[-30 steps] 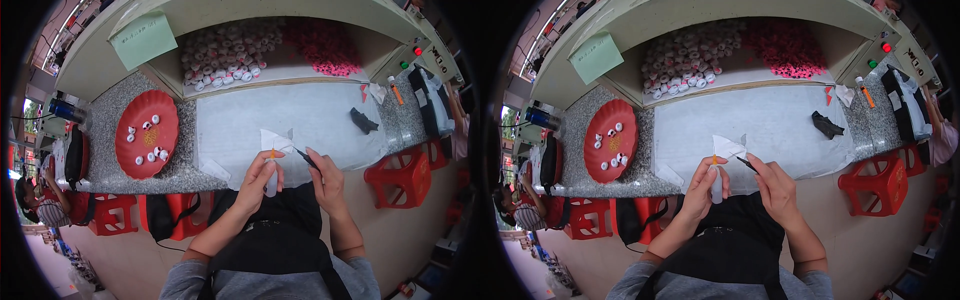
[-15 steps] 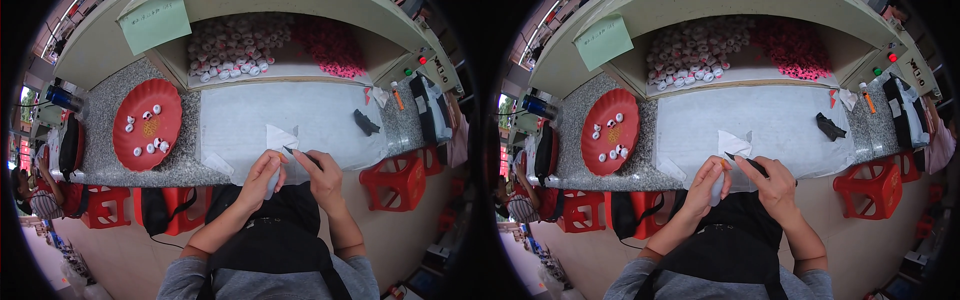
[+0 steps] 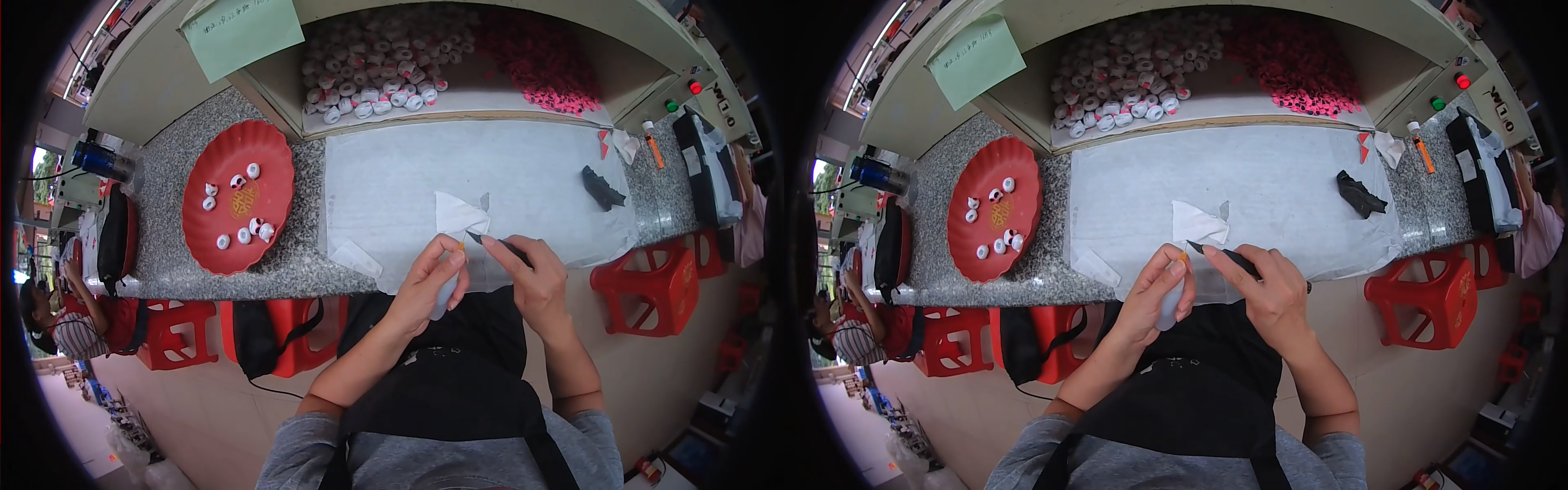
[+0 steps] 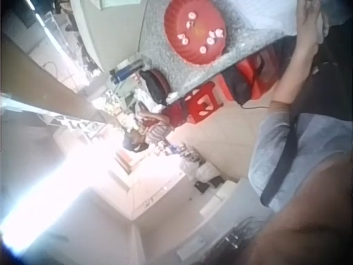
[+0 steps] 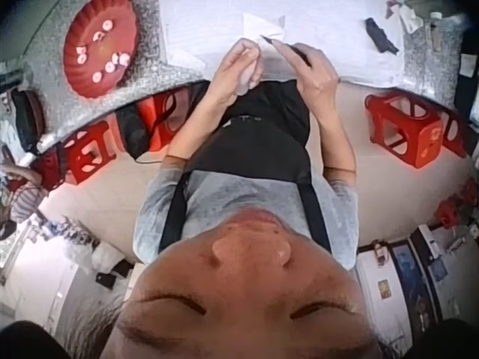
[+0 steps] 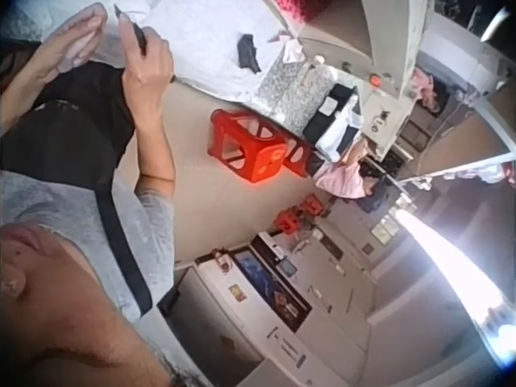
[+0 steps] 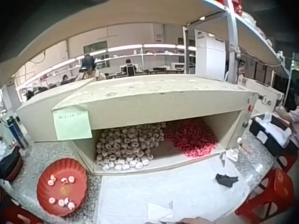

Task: Assemble small toy figurines by applying glue and attaching parts at a workbench.

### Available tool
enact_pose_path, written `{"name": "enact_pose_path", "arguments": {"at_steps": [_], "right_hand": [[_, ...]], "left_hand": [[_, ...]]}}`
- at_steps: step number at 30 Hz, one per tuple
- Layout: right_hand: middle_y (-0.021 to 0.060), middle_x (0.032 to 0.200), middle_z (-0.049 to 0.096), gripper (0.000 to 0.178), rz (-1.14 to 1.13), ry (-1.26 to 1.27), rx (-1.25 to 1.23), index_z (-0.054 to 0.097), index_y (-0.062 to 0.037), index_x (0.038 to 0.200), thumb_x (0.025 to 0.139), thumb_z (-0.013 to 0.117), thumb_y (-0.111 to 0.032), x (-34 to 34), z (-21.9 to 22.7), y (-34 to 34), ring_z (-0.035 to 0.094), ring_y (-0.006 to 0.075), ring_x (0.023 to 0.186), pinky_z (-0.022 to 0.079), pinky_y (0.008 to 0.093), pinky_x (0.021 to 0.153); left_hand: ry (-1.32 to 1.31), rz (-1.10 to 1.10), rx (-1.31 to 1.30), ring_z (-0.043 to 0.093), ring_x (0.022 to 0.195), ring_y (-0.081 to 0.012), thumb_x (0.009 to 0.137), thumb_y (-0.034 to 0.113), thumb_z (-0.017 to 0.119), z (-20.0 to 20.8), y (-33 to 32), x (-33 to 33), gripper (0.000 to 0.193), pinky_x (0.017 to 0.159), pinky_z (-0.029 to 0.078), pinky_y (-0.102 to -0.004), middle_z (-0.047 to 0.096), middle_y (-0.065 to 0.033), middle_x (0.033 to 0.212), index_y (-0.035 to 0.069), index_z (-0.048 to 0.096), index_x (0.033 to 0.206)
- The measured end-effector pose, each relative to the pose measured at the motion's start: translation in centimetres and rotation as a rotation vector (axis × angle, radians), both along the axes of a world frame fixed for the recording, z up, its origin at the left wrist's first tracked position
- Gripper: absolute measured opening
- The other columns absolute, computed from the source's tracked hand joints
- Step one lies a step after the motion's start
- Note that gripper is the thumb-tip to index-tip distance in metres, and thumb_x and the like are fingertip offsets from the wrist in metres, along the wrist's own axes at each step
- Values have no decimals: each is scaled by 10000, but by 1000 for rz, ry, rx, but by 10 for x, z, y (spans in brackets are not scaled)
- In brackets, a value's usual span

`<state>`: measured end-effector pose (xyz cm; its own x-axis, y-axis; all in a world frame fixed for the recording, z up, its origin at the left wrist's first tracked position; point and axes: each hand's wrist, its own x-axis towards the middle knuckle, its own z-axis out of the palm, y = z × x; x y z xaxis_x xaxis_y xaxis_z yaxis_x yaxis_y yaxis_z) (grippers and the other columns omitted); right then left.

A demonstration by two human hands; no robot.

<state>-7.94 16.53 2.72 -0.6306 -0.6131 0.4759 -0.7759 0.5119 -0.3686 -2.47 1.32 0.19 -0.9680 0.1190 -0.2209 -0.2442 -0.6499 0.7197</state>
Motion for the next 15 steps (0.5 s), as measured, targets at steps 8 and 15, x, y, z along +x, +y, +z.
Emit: {"name": "enact_pose_path", "arguments": {"at_steps": [8, 15], "right_hand": [[56, 739, 512, 448, -115, 45, -144, 570, -146, 964, 571, 479, 50, -5, -12, 3, 480, 181, 562, 400, 264, 476], [39, 737, 509, 452, -5, 93, -79, 573, -174, 959, 565, 486, 30, -7, -12, -4, 456, 162, 533, 391, 253, 461]], "left_hand": [[-37, -25, 89, 433, 465, -104, 845, 213, 380, 0, -2, -1, 159, 419, 355, -198, 441, -44, 549, 70, 394, 777], [-13, -29, 94, 485, 530, -166, 842, 221, 364, -3, -3, 0, 181, 493, 408, -243, 451, -65, 577, 53, 401, 789]]}}
